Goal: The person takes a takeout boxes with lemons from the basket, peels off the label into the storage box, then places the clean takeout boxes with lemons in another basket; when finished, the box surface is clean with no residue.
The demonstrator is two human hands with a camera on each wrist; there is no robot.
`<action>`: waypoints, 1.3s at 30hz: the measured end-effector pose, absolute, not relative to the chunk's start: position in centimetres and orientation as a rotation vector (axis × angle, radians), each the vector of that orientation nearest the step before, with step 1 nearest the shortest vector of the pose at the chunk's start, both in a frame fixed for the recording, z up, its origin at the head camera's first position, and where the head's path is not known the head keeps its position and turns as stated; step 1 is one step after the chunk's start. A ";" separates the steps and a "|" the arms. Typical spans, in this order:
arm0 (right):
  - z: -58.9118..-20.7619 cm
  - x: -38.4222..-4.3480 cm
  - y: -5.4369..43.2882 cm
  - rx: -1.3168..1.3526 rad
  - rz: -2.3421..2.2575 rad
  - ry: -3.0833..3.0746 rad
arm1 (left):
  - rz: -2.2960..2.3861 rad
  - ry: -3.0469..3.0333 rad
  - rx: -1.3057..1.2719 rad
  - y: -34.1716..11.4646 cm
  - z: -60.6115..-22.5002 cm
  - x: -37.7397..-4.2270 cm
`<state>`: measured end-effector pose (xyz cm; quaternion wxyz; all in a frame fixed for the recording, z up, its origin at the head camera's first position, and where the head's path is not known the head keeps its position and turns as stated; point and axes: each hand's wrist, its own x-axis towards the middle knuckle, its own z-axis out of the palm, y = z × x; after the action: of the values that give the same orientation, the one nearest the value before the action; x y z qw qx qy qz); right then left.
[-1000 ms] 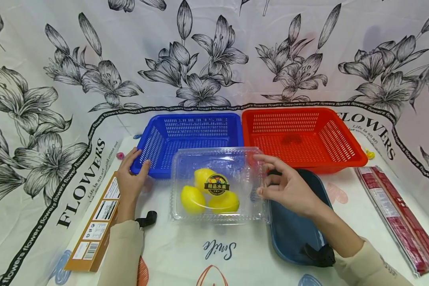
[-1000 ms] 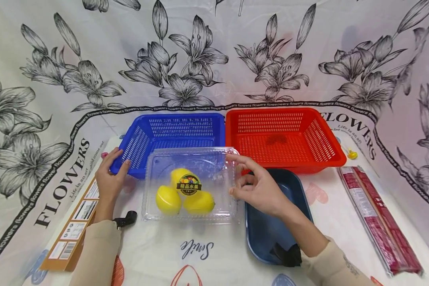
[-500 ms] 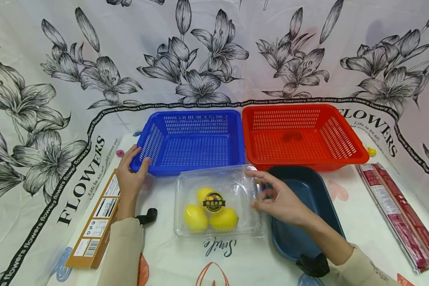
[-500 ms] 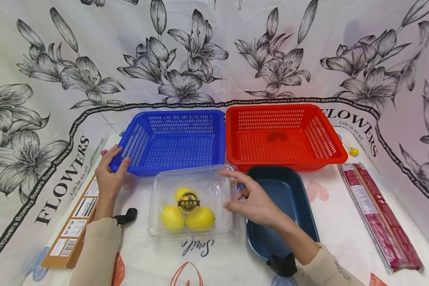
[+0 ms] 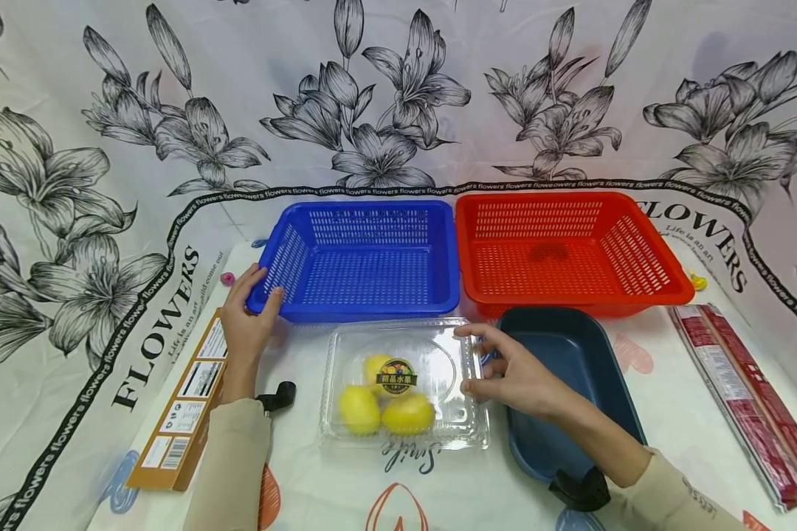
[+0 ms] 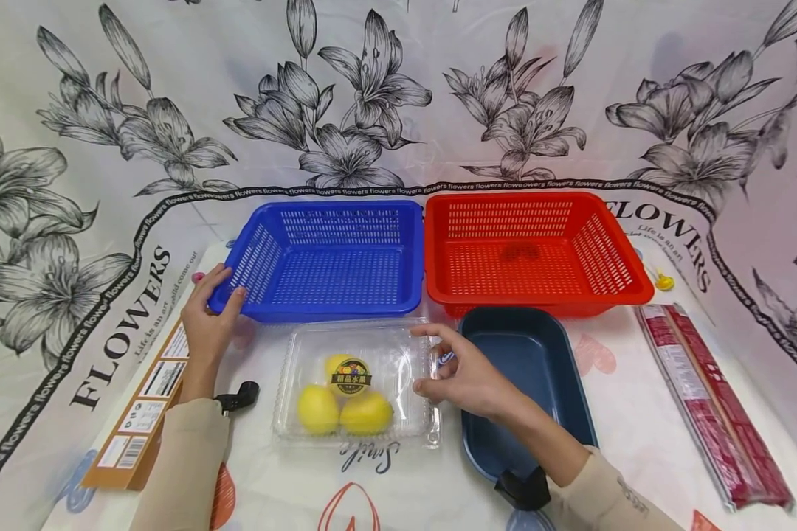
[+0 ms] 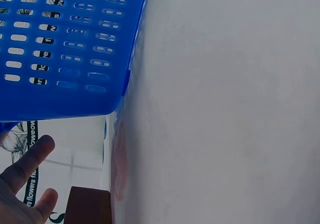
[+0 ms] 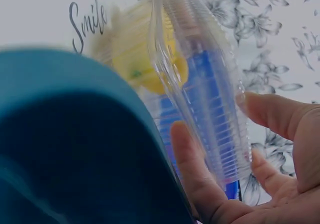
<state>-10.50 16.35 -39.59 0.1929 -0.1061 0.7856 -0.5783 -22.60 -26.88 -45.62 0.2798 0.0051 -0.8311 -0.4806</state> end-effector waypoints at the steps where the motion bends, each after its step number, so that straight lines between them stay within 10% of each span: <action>1: -39.6 -10.5 16.4 -0.294 -1.616 2.201 | -1.290 -2.226 0.012 -26.9 -45.6 -22.6; 39: -37.9 -10.7 16.6 -0.290 -1.370 2.274 | -1.251 -2.225 0.003 -26.9 -45.7 -22.7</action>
<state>-10.75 16.64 -37.94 0.2333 -0.1056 0.8280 -0.4989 -22.71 -26.90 -45.72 0.2904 0.0012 -0.8340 -0.4691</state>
